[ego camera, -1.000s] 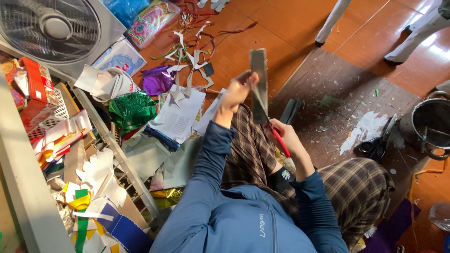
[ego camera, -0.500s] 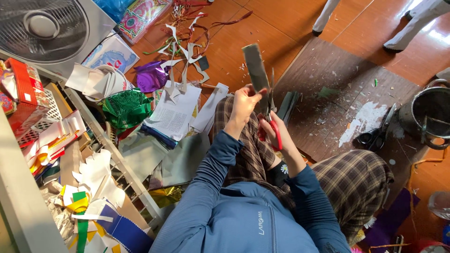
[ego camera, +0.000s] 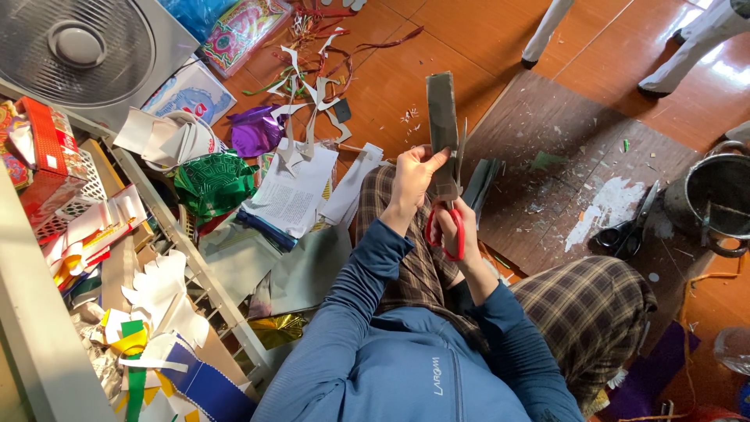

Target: Cut and shape a piece of grey foam using scissors

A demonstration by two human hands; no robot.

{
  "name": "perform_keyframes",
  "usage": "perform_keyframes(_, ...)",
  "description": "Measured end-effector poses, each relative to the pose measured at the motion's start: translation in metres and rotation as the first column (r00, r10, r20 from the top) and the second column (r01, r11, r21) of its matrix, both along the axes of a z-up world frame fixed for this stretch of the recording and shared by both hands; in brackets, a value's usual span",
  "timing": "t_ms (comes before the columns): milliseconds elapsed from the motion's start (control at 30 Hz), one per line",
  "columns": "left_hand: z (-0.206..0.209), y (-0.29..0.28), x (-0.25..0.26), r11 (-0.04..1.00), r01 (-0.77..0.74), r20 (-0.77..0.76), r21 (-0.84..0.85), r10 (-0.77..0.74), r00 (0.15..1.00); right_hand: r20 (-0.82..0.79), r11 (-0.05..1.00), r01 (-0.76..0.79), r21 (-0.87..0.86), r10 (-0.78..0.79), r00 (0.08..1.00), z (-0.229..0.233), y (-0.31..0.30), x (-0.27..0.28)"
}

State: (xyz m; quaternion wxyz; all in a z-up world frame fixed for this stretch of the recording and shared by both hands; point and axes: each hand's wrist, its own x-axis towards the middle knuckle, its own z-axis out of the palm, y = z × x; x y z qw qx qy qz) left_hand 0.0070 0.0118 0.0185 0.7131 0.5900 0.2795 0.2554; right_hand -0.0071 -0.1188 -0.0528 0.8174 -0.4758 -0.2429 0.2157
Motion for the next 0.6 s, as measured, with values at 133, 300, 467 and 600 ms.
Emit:
perform_keyframes(133, 0.017, -0.004, -0.001, 0.99, 0.011, -0.057, 0.139, -0.003, 0.998, 0.036, 0.996, -0.006, -0.089, 0.009, 0.999, 0.006, -0.003, 0.007)
perform_keyframes(300, -0.011, 0.001, 0.002, 0.934, 0.169, -0.235, 0.314, -0.096, 0.967, 0.034, 0.997, -0.018, -0.07, 0.021, 0.999, -0.008, -0.001, 0.014)
perform_keyframes(467, -0.006, 0.012, 0.007, 0.915, 0.236, -0.277, 0.326, -0.146, 0.95, 0.045, 0.986, 0.014, -0.166, -0.007, 0.999, -0.012, -0.015, 0.022)
perform_keyframes(600, 0.012, 0.013, 0.0, 0.898, 0.286, -0.306, 0.335, -0.183, 0.934, 0.236, 0.959, 0.068, -0.276, -0.001, 0.972, 0.002, -0.022, 0.028)
